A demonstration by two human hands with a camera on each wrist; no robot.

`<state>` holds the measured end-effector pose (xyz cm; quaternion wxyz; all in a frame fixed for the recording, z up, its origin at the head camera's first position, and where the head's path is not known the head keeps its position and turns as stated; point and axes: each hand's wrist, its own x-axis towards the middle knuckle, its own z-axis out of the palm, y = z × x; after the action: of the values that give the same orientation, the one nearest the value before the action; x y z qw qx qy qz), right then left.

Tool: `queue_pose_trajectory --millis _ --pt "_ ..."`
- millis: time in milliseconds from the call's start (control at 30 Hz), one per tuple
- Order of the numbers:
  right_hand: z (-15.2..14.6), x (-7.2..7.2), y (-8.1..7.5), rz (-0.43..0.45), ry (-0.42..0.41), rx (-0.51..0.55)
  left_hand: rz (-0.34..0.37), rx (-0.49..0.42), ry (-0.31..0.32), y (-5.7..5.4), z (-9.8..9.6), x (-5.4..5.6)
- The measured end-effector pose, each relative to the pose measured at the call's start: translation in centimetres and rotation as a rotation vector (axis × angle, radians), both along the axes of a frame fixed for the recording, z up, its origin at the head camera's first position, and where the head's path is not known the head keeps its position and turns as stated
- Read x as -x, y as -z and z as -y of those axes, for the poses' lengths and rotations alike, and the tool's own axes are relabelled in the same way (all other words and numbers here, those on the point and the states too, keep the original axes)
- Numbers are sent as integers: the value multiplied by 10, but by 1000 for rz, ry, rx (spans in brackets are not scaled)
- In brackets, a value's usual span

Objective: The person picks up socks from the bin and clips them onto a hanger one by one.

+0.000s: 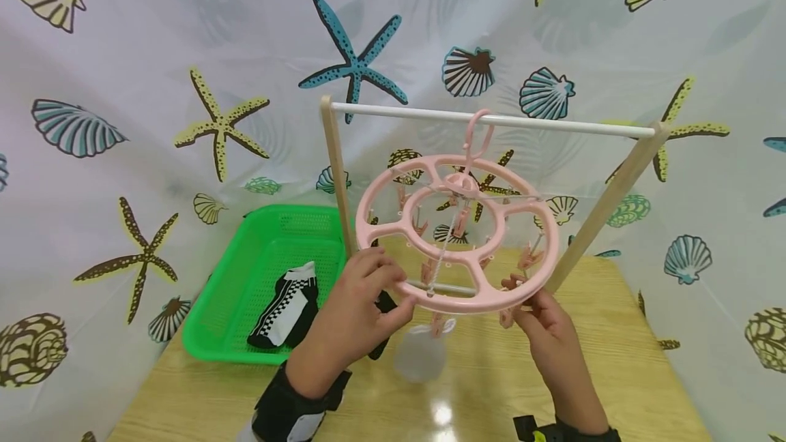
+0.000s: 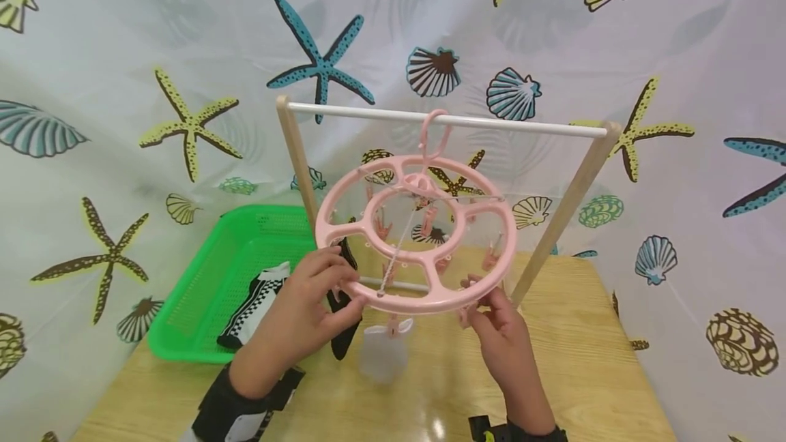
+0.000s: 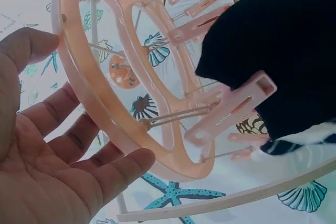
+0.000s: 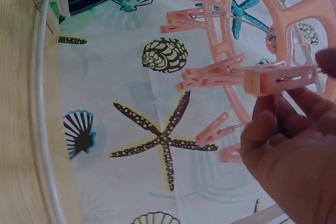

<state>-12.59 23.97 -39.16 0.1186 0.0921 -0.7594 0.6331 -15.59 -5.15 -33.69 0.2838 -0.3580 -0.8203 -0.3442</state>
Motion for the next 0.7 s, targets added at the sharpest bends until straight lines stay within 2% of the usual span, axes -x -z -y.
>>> queue_pose_trajectory --millis 167,333,567,700 --pt "-2 1 8 26 -78 41 18 7 7 0 1 1" --pt "-3 -1 14 -33 -116 68 31 10 13 -1 3 2" --pt "-5 -3 20 -103 -249 176 25 18 30 -2 7 5" --pt "-2 -5 23 -109 -202 201 41 30 25 -4 8 6"
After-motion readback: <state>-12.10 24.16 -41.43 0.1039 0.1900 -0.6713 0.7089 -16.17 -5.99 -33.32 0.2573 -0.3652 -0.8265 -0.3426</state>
